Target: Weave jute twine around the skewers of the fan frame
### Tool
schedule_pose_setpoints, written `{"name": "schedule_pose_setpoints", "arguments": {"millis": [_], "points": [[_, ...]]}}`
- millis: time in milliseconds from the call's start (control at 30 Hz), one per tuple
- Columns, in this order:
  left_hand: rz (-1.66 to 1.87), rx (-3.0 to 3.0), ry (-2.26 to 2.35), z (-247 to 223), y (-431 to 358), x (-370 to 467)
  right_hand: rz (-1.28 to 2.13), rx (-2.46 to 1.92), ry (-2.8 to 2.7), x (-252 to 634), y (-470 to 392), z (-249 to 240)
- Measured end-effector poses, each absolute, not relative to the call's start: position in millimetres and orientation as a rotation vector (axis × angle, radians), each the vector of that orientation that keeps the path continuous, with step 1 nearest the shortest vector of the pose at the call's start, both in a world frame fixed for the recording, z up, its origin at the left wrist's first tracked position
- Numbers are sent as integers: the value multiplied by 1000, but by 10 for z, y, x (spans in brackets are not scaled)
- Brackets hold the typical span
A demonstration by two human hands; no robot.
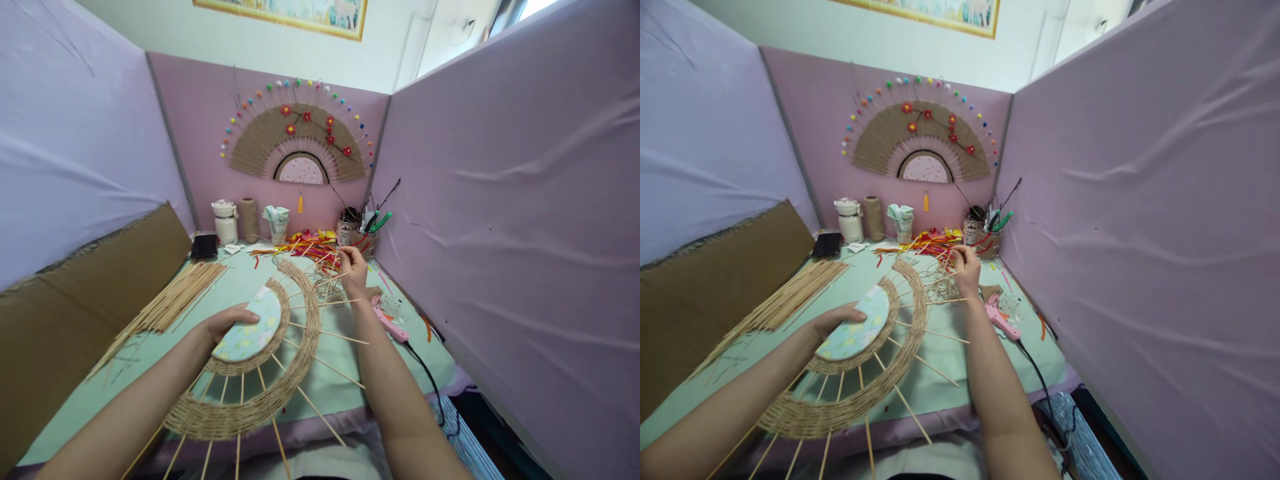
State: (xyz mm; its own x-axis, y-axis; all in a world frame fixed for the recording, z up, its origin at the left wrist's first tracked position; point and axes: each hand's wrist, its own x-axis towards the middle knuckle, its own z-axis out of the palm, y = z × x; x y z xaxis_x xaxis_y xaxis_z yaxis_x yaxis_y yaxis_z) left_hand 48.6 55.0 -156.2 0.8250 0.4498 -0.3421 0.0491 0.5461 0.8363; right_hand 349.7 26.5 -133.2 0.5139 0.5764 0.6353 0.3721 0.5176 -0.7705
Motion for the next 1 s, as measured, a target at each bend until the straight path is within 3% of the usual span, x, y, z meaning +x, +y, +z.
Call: {"name": "schedule_pose_setpoints", "arguments": {"millis": [1000], "points": [[226,968,439,-1623,571,471,721,-1136,-1313,3142,514,-1490]]}}
